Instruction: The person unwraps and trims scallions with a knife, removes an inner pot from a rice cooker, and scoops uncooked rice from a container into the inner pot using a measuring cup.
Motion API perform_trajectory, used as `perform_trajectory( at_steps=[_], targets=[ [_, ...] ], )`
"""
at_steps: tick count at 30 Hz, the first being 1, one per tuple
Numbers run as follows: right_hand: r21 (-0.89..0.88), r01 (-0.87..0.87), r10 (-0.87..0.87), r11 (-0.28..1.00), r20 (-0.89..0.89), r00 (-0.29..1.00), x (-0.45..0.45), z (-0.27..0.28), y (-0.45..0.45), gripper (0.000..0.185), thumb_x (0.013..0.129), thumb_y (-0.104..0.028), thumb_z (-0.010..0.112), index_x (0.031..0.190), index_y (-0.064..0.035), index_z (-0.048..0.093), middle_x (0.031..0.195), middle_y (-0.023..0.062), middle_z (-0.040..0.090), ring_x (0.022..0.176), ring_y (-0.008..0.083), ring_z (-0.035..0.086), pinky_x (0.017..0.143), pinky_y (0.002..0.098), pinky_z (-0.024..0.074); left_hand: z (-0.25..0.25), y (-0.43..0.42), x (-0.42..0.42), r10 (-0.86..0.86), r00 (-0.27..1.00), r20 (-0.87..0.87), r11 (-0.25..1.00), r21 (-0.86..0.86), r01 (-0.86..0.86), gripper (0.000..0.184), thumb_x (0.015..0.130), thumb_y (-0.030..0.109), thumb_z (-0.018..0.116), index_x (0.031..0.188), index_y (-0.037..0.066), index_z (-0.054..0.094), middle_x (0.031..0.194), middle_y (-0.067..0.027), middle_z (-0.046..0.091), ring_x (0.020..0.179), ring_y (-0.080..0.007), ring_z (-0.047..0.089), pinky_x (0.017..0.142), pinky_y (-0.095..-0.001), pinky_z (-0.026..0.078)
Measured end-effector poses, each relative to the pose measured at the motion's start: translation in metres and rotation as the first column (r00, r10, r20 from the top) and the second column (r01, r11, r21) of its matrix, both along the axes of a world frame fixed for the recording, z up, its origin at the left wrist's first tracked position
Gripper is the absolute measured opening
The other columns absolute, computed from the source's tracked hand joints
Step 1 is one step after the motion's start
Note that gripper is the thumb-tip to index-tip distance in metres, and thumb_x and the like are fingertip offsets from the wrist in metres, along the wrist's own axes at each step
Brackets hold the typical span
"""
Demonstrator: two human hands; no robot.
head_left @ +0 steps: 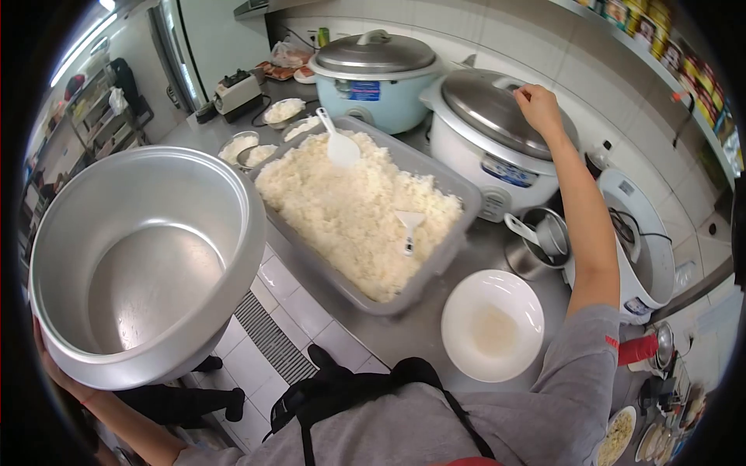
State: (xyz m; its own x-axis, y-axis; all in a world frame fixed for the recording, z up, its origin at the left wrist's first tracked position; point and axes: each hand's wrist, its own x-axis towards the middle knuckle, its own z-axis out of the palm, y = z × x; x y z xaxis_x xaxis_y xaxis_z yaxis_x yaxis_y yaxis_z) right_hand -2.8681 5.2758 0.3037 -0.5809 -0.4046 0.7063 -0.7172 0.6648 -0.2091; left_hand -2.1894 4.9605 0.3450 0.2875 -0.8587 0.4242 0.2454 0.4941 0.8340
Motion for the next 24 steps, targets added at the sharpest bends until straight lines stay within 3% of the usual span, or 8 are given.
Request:
perform_trajectory(
  at_steps=[4,7,10,13,14,17,20,24],
  targets=[
    [-0.043,-0.006,0.007,0.999,0.039,0.999,0.008,0.017,-0.082,0.024,0.079,-0.025,0.056,0.078,-0.0031,0.064,0.074,0.0161,0.062,0.072,0.0328,0.06,0.067,0.0382,0.0467,-0.003,-0.075,0.01,0.03,0.999,0.038,0.999,0.02,-0.031,0.034,0.091,0.013,0.034,0.12,0.0,0.045,0.115,-0.0137,0.052,0.1,-0.0218,0.054,0.09,-0.0309,0.044],
    [-0.038,0.081,-0.084,0.996,-0.084,0.993,-0.018,0.018,-0.139,0.028,0.079,-0.029,0.056,0.076,-0.0023,0.063,0.072,0.0179,0.061,0.072,0.0358,0.058,0.066,0.0395,0.0459,-0.006,-0.142,0.021,-0.044,0.998,-0.035,0.997,0.054,0.046,0.034,0.091,0.014,0.035,0.12,0.0,0.045,0.114,-0.0138,0.053,0.098,-0.0216,0.055,0.088,-0.0301,0.044],
    [-0.029,0.175,-0.174,0.984,0.017,0.985,-0.04,0.017,-0.196,0.031,0.08,-0.032,0.054,0.076,-0.002,0.063,0.073,0.0185,0.061,0.073,0.0363,0.058,0.067,0.0404,0.0458,0.0,-0.21,0.035,-0.009,0.994,0.111,0.998,-0.058,0.016,0.034,0.09,0.016,0.037,0.119,0.0,0.045,0.113,-0.0141,0.053,0.096,-0.022,0.055,0.087,-0.0305,0.044],
    [-0.051,0.245,-0.239,0.968,0.109,0.965,-0.064,0.007,-0.249,0.032,0.08,-0.032,0.053,0.079,-0.0016,0.063,0.078,0.0206,0.061,0.077,0.0371,0.058,0.071,0.0415,0.046,0.009,-0.25,0.02,-0.058,0.998,0.014,0.996,0.075,0.057,0.033,0.091,0.021,0.037,0.112,0.0,0.051,0.107,-0.0112,0.057,0.094,-0.0195,0.056,0.087,-0.0304,0.043],
    [-0.051,0.271,-0.266,0.961,0.086,0.96,-0.074,0.003,-0.263,0.032,0.08,-0.032,0.054,0.08,-0.0013,0.063,0.08,0.0216,0.061,0.078,0.0376,0.058,0.072,0.0416,0.046,0.012,-0.261,0.014,-0.257,0.952,-0.166,0.938,0.195,0.287,0.032,0.089,0.018,0.041,0.113,0.0,0.051,0.111,-0.014,0.055,0.094,-0.0228,0.056,0.084,-0.0319,0.045],
    [-0.063,0.309,-0.292,0.949,0.195,0.936,-0.09,0.002,-0.311,0.03,0.079,-0.029,0.054,0.083,-0.0001,0.063,0.085,0.0225,0.061,0.083,0.038,0.058,0.074,0.0421,0.0461,0.009,-0.304,0.004,-0.069,0.996,0.056,0.988,0.143,0.061,0.038,0.087,0.021,0.04,0.115,-0.003,0.047,0.115,-0.0169,0.051,0.1,-0.0264,0.051,0.088,-0.0352,0.04],
    [-0.014,0.334,-0.33,0.943,0.112,0.937,-0.121,-0.002,-0.359,0.029,0.078,-0.027,0.055,0.086,0.0007,0.063,0.09,0.0221,0.061,0.088,0.0375,0.058,0.077,0.0423,0.0459,0.01,-0.342,-0.007,0.057,0.985,0.163,0.992,0.101,-0.075,0.044,0.085,0.023,0.038,0.117,-0.006,0.043,0.119,-0.0197,0.047,0.106,-0.0301,0.046,0.092,-0.0385,0.035],
    [-0.069,0.426,-0.402,0.902,0.223,0.888,-0.165,-0.01,-0.436,0.028,0.077,-0.025,0.056,0.087,0.0002,0.063,0.094,0.021,0.061,0.09,0.0363,0.058,0.079,0.0429,0.0456,0.017,-0.379,-0.03,0.153,0.953,0.26,0.979,0.089,-0.182,0.053,0.082,0.027,0.036,0.12,-0.011,0.037,0.124,-0.0236,0.042,0.113,-0.0349,0.04,0.097,-0.0429,0.028]
  ],
)
